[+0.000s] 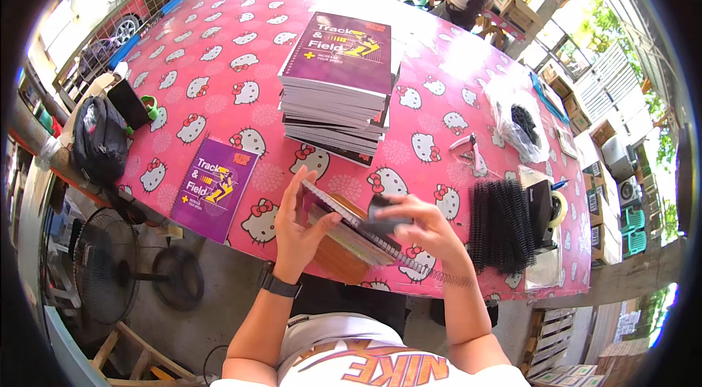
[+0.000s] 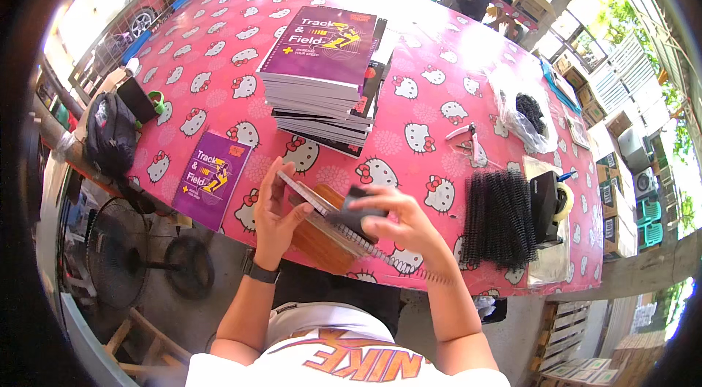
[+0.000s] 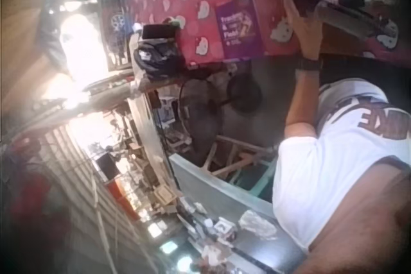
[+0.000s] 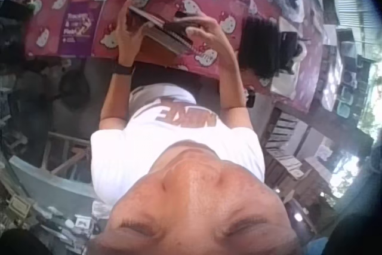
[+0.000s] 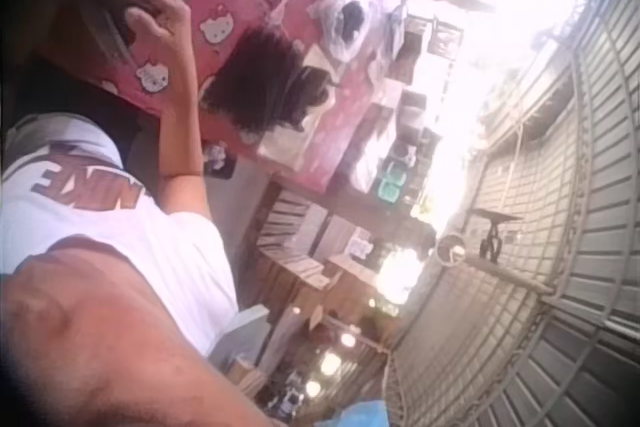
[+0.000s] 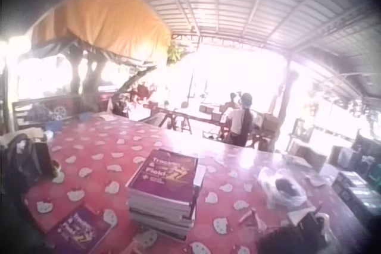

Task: The person binds booklets by inserting a plastic comb through pre-punched holes in the covers and pages using a handheld tool.

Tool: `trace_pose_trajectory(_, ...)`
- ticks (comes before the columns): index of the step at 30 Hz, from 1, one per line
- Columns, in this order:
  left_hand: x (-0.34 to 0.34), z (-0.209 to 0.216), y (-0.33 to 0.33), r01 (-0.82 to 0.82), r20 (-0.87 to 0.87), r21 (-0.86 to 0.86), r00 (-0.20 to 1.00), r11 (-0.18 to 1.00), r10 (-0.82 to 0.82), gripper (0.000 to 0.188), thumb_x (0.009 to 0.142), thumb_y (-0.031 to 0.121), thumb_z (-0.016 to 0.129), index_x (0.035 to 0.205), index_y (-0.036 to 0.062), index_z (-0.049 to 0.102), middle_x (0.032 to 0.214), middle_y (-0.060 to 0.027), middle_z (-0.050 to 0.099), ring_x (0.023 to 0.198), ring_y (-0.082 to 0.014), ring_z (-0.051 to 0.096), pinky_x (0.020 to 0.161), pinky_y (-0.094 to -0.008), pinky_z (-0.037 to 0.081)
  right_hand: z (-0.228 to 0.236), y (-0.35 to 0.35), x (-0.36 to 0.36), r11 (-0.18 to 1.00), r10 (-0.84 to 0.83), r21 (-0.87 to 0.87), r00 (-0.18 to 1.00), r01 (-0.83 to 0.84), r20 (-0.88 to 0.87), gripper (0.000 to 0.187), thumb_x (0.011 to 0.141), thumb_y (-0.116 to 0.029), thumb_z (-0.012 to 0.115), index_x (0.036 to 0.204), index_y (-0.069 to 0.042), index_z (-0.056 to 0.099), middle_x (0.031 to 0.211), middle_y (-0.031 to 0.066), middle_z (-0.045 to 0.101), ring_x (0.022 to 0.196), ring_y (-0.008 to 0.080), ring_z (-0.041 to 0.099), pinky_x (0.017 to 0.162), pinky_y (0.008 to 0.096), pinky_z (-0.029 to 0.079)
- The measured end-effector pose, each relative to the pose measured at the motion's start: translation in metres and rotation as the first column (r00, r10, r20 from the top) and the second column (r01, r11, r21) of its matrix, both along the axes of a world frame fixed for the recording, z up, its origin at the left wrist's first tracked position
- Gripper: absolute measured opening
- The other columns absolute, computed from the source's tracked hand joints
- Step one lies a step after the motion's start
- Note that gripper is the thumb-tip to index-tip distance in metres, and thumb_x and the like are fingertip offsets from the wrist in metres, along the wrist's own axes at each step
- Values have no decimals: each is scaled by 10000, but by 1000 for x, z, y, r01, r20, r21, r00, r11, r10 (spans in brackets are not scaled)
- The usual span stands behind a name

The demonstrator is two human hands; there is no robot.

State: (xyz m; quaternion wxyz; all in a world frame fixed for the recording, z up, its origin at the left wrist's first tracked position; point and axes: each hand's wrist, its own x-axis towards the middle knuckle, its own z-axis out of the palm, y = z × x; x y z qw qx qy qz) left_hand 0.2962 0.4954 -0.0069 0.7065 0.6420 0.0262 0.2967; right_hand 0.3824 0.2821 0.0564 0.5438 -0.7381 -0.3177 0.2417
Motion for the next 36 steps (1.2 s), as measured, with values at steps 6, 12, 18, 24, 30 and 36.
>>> trace_pose_trajectory(6, 3, -5, 1, -8, -107, -170, 994, 985, -10, 499, 834, 51, 668, 1300, 6, 496, 1111, -30, 522, 1012, -106, 505, 914, -241, 398, -2, 3, 4, 941, 194, 286, 981, -179, -23, 338, 792, -268, 674, 1072, -78, 683, 1131, 200, 606, 1152, 266, 499, 900, 390, 412)
trace_pose_trajectory(12, 2, -9, 5, 27, -106, -262, 993, 965, -56, 407, 858, 52, 641, 1252, 10, 553, 990, 19, 490, 903, -65, 473, 832, -196, 386, -9, 4, 4, 950, 174, 272, 983, -152, -60, 451, 766, -391, 676, 1073, -60, 684, 1188, 214, 571, 1088, 252, 523, 919, 368, 393)
trace_pose_trajectory(18, 4, -2, -2, 40, -30, -214, 998, 976, -48, 388, 846, 36, 650, 1225, 10, 575, 983, 17, 492, 883, -65, 461, 808, -198, 387, -11, 4, 13, 910, 183, 407, 959, -82, -216, 393, 802, -342, 675, 1086, -70, 680, 1148, 214, 596, 1176, 270, 475, 974, 411, 361)
trace_pose_trajectory(24, 1, 7, -4, 67, 3, -166, 998, 984, -67, 378, 828, 10, 658, 1200, 14, 594, 987, 7, 499, 902, -75, 474, 814, -205, 391, -8, 8, 9, 863, 232, 487, 962, -137, -142, 459, 787, -388, 680, 1070, -26, 677, 1180, 226, 583, 1211, 292, 452, 979, 423, 355)
trace_pose_trajectory(30, -4, 14, -5, 43, -32, -31, 999, 999, -44, 404, 791, -19, 669, 1185, 56, 618, 1001, -16, 546, 937, -104, 487, 834, -222, 393, 1, 10, 12, 891, 225, 420, 971, -173, -76, 419, 812, -327, 654, 1090, -13, 664, 1101, 151, 645, 1210, 312, 445, 1031, 454, 291)
trace_pose_trajectory(36, 1, 18, -8, 1, 53, 145, 999, 989, -9, 377, 776, -2, 673, 1146, 66, 642, 946, -19, 611, 966, -173, 486, 861, -282, 386, -2, 15, 24, 988, 101, 118, 995, -102, 14, 543, 806, -454, 637, 1124, -14, 645, 1164, 179, 597, 1216, 302, 439, 1042, 431, 276)
